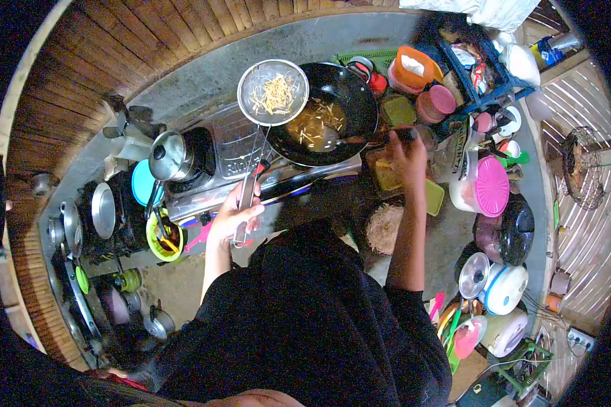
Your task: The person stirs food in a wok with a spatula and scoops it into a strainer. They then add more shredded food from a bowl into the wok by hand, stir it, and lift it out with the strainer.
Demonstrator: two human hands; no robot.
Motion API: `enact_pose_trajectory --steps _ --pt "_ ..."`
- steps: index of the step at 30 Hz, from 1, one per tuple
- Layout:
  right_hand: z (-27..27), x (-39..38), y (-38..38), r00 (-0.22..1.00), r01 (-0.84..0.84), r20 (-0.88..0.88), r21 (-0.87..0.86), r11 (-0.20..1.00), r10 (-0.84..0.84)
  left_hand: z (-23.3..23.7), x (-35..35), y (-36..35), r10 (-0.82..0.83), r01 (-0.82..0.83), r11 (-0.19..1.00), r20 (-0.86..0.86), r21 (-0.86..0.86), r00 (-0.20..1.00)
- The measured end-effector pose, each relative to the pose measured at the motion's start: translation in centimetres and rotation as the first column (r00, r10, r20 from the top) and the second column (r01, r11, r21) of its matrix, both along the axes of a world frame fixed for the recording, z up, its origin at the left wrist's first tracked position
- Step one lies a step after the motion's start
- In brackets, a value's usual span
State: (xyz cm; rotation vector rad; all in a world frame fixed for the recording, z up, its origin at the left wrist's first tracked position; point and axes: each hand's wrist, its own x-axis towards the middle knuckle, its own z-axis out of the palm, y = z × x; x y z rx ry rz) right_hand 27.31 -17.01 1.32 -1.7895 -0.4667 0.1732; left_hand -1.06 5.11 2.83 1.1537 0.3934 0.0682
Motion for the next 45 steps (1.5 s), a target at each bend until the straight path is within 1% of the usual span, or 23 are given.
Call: enact_pose_trajectory --steps 2,3,5,7,9,14,16,17,19,23,24,28,30,31,33,34,35,37,39,41,42,44,45 --pt "-2.0 -0.3 1.0 0.995 0.007 -0.099 0.141 0.99 0.007 -0.1 0.0 0.1 -0.004 0.004 1.0 -0.002 0.002 1.0" --pt "-2.6 -0.7 1.4 0.995 0.007 -0.1 0.144 0.99 0.008 -0.1 -0.1 0.1 -0.005 0.005 1.0 -0.004 0.001 1.0" --pt "-3.1 -1.9 2.7 0.956 0.101 -0.292 0.266 0.959 -0.02 0.5 0.0 -0.1 0.011 -0.01 1.0 -0.016 0.008 1.0" --pt "-3.9 -2.5 3.8 0.96 0.086 -0.28 0.324 0.942 0.009 0.7 0.0 -0.1 0.022 -0.022 1.0 -0.029 0.012 0.999" --pt "-4.0 -3.3 4.8 0.954 0.167 -0.296 0.393 0.904 -0.047 0.6 0.1 0.0 0.018 -0.018 1.0 0.001 0.015 1.0" --pt "-2.6 -4.2 4.8 0.967 0.153 -0.252 0.424 0.893 -0.046 0.5 0.1 0.2 0.028 -0.028 1.0 -0.01 0.009 1.0" --pt "-0.9 -4.4 4.0 0.999 0.015 0.038 0.251 0.968 -0.026 0.4 0.2 0.3 0.02 -0.02 1.0 -0.008 0.005 1.0" --pt "0.4 -4.5 3.6 0.999 0.019 0.035 0.249 0.968 -0.028 0.5 0.3 0.3 0.025 -0.025 1.0 -0.004 -0.002 1.0" --pt "3.2 -4.8 2.8 0.962 0.012 0.273 -0.007 1.0 -0.01 0.4 0.3 0.4 0.029 -0.029 1.0 -0.003 -0.012 1.0" --pt "5.9 -5.0 1.9 0.988 0.072 0.139 -0.054 0.996 -0.063 0.4 0.6 0.5 0.024 -0.024 1.0 0.002 -0.017 1.0" --pt "3.4 -3.6 1.4 0.937 0.136 0.336 -0.098 0.986 -0.096 0.4 0.6 0.6 0.031 -0.031 0.999 -0.008 -0.019 0.999" --pt "1.0 -2.3 0.8 0.957 0.214 0.217 -0.079 0.974 -0.192 0.2 0.7 0.7 0.038 -0.039 0.999 -0.01 -0.014 0.999" --pt "-0.8 -1.7 1.0 0.981 0.161 0.077 0.174 0.972 -0.176 0.2 0.9 0.8 0.025 -0.024 0.999 0.01 -0.033 1.0" --pt "-1.7 -1.5 1.4 0.981 0.163 0.08 0.172 0.971 -0.179 0.1 1.0 0.9 0.022 -0.022 0.999 0.013 -0.035 1.0" --pt "-2.9 -1.5 2.8 0.988 0.15 -0.06 0.201 0.968 -0.14 0.0 1.0 1.1 0.01 -0.01 1.0 0.007 -0.03 1.0" --pt "-2.7 -1.7 3.9 0.988 0.122 -0.125 0.269 0.955 -0.091 0.0 1.0 1.1 0.011 -0.011 0.999 0.007 -0.03 1.0" --pt "-2.9 -1.9 4.7 0.988 0.12 -0.125 0.269 0.956 -0.088 0.1 1.1 1.1 0.008 -0.007 0.999 0.011 -0.034 1.0" --pt "-2.9 -2.2 5.9 0.99 0.041 -0.143 0.355 0.934 0.011 0.2 1.1 1.1 0.011 -0.01 0.999 0.014 -0.035 1.0" --pt "-1.7 -2.7 5.9 0.995 0.002 -0.094 0.3 0.954 0.027 0.4 1.0 1.0 0.015 -0.014 1.0 0.025 -0.022 1.0" --pt "1.1 -3.6 5.5 0.996 -0.081 0.049 0.062 0.995 0.078 0.5 1.0 1.0 0.014 -0.014 1.0 0.029 -0.023 0.999" --pt "2.4 -4.0 5.1 0.995 -0.086 0.048 0.061 0.994 0.083 0.5 0.9 1.1 0.013 -0.013 1.0 0.034 -0.023 0.999" --pt "4.4 -4.3 3.9 0.985 -0.047 0.162 -0.111 0.993 0.065 0.5 0.8 1.1 0.019 -0.018 0.999 0.029 -0.026 0.999" --pt "5.0 -4.1 3.6 0.985 -0.049 0.161 -0.112 0.992 0.067 0.5 0.8 1.1 0.017 -0.016 0.999 0.025 -0.029 1.0"
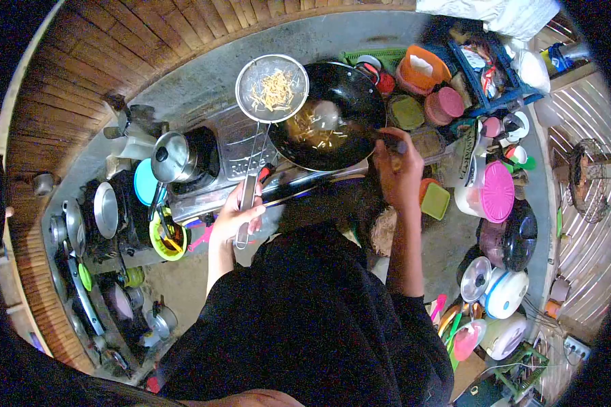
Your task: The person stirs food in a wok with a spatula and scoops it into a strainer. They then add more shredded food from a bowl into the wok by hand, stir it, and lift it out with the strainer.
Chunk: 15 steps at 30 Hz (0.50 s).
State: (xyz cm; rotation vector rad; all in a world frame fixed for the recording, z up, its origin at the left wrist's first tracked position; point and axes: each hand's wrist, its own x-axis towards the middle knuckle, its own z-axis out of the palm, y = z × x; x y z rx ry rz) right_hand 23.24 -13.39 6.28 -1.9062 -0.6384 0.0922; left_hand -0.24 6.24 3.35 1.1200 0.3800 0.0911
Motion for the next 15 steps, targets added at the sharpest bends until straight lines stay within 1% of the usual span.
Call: enact_pose_trajectory --steps 2,3,4,6,10,12,13,15 --pt "0.6 0.5 -1.0 0.991 0.029 0.129 0.064 0.998 -0.037 -0.2 -0.1 0.1 0.002 -0.002 1.0 0.006 -0.003 1.0" --pt "0.0 1.3 -1.3 0.972 0.044 0.229 0.05 0.998 -0.055 -0.4 -0.1 0.1 0.003 -0.003 1.0 0.014 -0.003 1.0" --pt "-0.3 1.7 -1.6 0.971 0.051 0.231 0.049 0.997 -0.061 -0.4 -0.1 0.1 -0.004 0.004 1.0 0.016 -0.005 1.0" --pt "-0.5 2.2 -2.1 0.985 0.117 0.123 0.03 0.993 -0.12 -0.4 0.0 0.2 0.002 -0.002 1.0 0.014 0.004 1.0" --pt "-0.9 2.2 -3.6 0.978 0.15 0.151 -0.028 0.988 -0.144 -0.4 0.0 0.3 -0.012 0.012 1.0 0.028 -0.011 1.0" --pt "-1.1 1.8 -4.2 0.985 0.17 0.027 -0.04 0.985 -0.169 -0.5 0.1 0.4 -0.029 0.029 1.0 0.03 0.007 0.999" --pt "-2.0 2.0 -4.6 0.985 0.173 0.027 -0.039 0.984 -0.172 -0.5 0.1 0.4 -0.032 0.032 0.999 0.03 0.007 0.999" --pt "-4.3 2.3 -5.4 0.988 0.152 0.034 0.025 0.988 -0.153 -0.4 0.2 0.3 -0.03 0.031 0.999 0.023 -0.013 0.999"
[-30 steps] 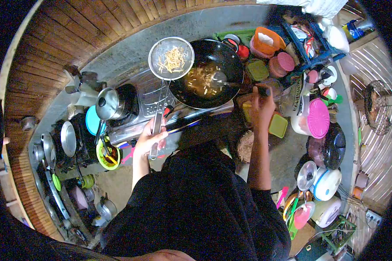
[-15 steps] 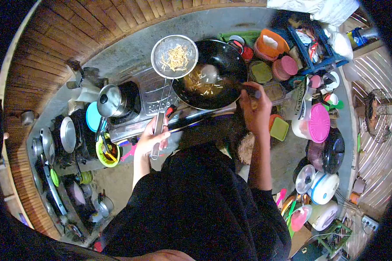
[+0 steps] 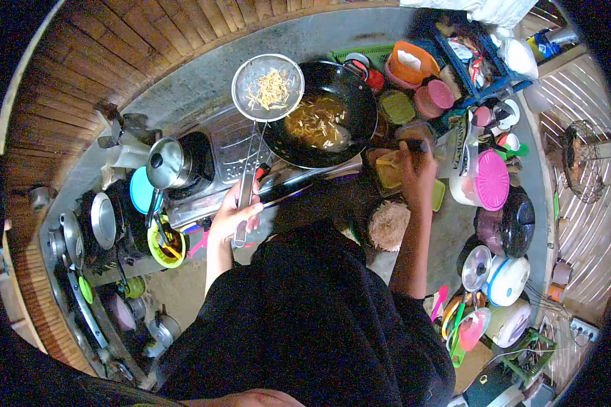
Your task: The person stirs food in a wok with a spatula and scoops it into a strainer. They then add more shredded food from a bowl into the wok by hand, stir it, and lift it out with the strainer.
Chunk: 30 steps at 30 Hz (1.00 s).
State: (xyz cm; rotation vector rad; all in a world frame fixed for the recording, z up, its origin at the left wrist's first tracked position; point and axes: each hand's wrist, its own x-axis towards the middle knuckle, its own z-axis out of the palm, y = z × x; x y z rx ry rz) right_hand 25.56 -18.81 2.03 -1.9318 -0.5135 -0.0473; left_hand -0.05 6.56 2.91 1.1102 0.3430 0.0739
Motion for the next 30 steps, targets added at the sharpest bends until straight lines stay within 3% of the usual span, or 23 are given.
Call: enact_pose_trajectory --steps 1,3,4,7,9,11,15,21,24,26,30 --pt "0.0 -0.4 0.3 1.0 0.004 0.001 0.001 1.0 -0.004 0.1 0.0 0.0 -0.004 0.004 1.0 0.001 0.001 1.0" --pt "-0.1 -1.6 1.5 0.984 -0.049 -0.161 0.192 0.98 0.081 0.2 0.1 0.0 -0.016 0.016 0.999 -0.002 0.031 1.0" --pt "0.2 -2.1 1.9 0.97 -0.057 -0.226 0.133 0.989 0.087 0.2 0.2 0.0 -0.02 0.02 0.999 -0.001 0.03 1.0" --pt "-0.4 -2.8 3.0 0.977 -0.072 -0.187 0.156 0.985 0.101 0.3 0.5 -0.2 -0.001 -0.001 0.997 -0.025 -0.075 1.0" --pt "0.0 -3.3 3.6 0.973 -0.059 -0.209 0.199 0.978 0.101 0.3 0.8 -0.1 0.047 -0.066 0.912 -0.056 -0.404 0.997" --pt "0.5 -3.4 3.7 0.981 -0.033 -0.188 0.064 0.997 0.045 -0.8 1.1 -0.2 0.03 -0.048 0.927 -0.052 -0.373 0.998" --pt "-0.2 -3.5 3.5 0.987 -0.047 -0.146 0.088 0.995 0.06 -3.5 1.6 0.4 0.043 -0.075 0.873 -0.077 -0.481 0.996" --pt "-0.5 -4.1 3.2 0.985 -0.008 -0.17 0.155 0.988 0.034 -3.5 2.0 1.1 -0.081 0.102 0.835 0.063 -0.541 0.995" --pt "0.6 -5.0 3.1 0.983 0.019 -0.182 0.2 0.98 0.018 -3.9 2.5 1.3 -0.047 0.046 0.857 0.011 -0.514 0.999" --pt "1.7 -5.5 3.0 0.941 -0.03 0.332 -0.103 0.994 0.063 -3.9 2.7 1.5 -0.062 0.064 0.849 0.023 -0.525 0.998" --pt "5.2 -7.9 3.2 0.942 -0.152 0.274 -0.16 0.975 0.191 -3.4 3.0 1.1 -0.09 0.097 0.852 0.039 -0.514 0.995"
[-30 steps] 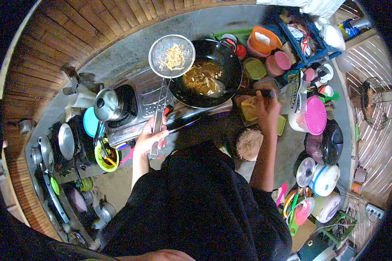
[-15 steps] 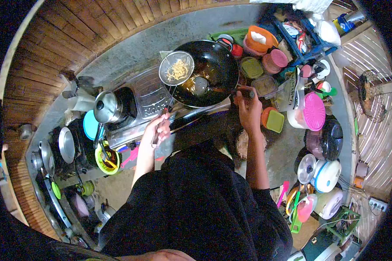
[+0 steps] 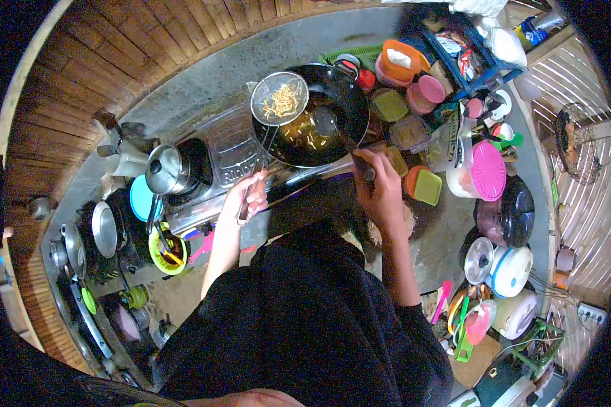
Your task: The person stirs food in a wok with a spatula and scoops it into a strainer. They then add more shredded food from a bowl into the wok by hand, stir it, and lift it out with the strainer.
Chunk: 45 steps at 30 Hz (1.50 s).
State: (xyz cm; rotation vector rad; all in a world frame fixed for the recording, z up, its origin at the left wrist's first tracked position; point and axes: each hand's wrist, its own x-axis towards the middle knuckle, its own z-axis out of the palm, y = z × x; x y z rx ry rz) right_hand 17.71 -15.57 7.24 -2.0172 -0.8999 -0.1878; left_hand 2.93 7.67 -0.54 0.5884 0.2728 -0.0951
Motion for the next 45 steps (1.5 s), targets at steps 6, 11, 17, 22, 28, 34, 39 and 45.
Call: enact_pose_trajectory --steps 6,11,17,22,28,34,39,45 --pt "-0.6 -0.7 0.2 0.989 0.141 -0.066 0.157 0.977 -0.132 1.2 0.6 -1.3 0.024 -0.027 0.993 0.024 0.113 0.999" --pt "-2.3 -1.1 -0.4 0.971 0.19 -0.2 0.294 0.937 -0.135 0.5 0.7 -2.2 0.02 -0.017 0.994 -0.028 0.109 0.999" --pt "-2.8 -1.4 -0.8 0.974 0.181 -0.188 0.295 0.938 -0.129 0.7 0.5 -2.5 0.009 -0.006 0.985 -0.014 0.174 1.0" --pt "-2.2 -2.1 -0.7 0.984 0.171 -0.101 0.28 0.945 -0.148 0.3 0.3 -2.5 0.015 -0.013 0.992 -0.012 0.127 1.0" --pt "-1.3 -3.0 0.2 0.993 0.111 0.018 0.169 0.979 -0.116 0.0 0.2 -2.4 0.007 -0.01 0.996 0.037 0.089 0.999" --pt "-1.0 -5.0 0.3 0.997 0.081 -0.013 0.166 0.983 -0.08 -0.9 1.0 -1.9 -0.001 0.003 1.0 0.041 -0.03 0.999" --pt "-0.8 -6.6 0.0 0.995 0.096 0.009 0.144 0.985 -0.099 -1.3 1.6 -1.0 -0.017 0.021 0.991 0.026 -0.135 1.0" --pt "-1.0 -8.3 -0.6 0.981 0.165 0.081 0.137 0.977 -0.177 -1.7 1.5 -0.3 0.001 0.001 0.993 0.015 -0.115 1.0"
